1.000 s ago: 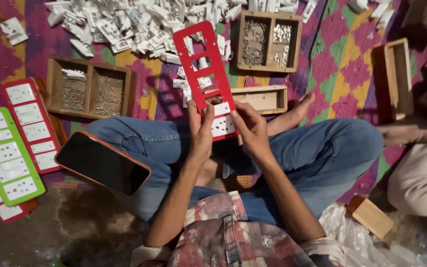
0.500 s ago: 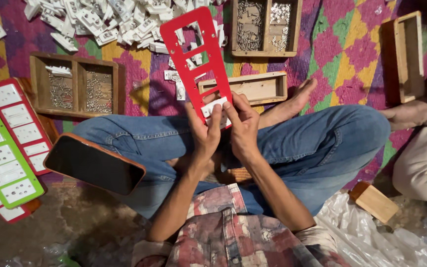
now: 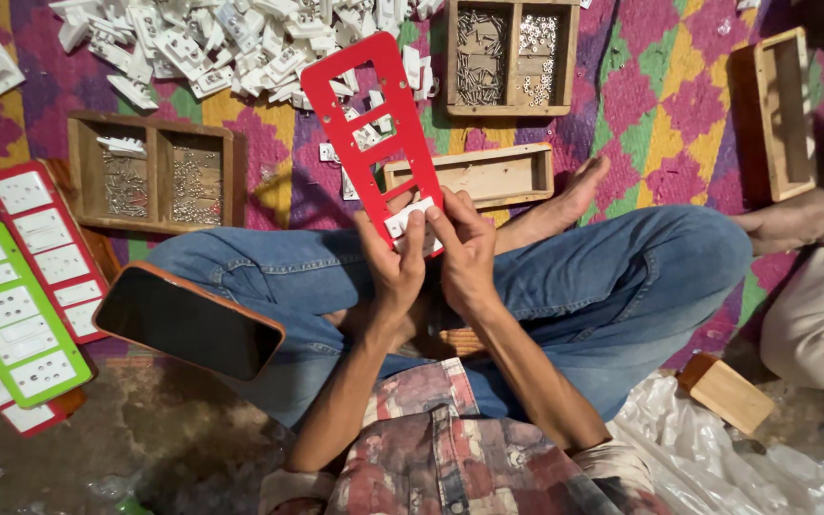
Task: The person sits on the floor and assembles white electrical socket modules into a red plastic strip. They pick up individual modules, align them into the strip's slots, and press them into place. The person also handles small metal screws from a wooden box and places them into the modules.
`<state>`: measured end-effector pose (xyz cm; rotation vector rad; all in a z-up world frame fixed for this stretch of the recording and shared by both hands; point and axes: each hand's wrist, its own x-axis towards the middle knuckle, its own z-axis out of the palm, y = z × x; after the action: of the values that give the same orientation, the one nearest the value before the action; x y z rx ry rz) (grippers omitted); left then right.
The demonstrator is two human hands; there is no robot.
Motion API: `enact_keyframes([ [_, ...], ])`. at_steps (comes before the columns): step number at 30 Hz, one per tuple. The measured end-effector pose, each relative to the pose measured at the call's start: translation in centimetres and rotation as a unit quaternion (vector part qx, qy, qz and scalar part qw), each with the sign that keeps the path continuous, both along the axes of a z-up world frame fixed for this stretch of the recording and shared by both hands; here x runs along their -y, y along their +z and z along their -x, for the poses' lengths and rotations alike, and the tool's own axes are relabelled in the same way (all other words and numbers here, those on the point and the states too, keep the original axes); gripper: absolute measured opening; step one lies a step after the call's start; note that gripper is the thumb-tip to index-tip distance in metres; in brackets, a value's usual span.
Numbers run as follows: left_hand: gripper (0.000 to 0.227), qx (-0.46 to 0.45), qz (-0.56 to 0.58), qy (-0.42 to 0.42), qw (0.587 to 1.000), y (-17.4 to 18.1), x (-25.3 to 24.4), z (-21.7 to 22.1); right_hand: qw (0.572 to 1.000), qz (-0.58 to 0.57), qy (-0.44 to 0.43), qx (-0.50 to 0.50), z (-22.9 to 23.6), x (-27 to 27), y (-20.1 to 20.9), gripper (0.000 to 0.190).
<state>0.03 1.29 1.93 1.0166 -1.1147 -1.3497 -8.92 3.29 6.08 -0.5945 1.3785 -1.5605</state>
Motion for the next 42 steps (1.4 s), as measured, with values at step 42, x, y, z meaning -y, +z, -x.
enact_keyframes([
  [42,0.049,-0.101,-0.047,-0.056,0.992,-1.8,0.9,-2.2,0.993,-0.013,0.071,0.097,2.5,-1.3,0.3,0.021],
])
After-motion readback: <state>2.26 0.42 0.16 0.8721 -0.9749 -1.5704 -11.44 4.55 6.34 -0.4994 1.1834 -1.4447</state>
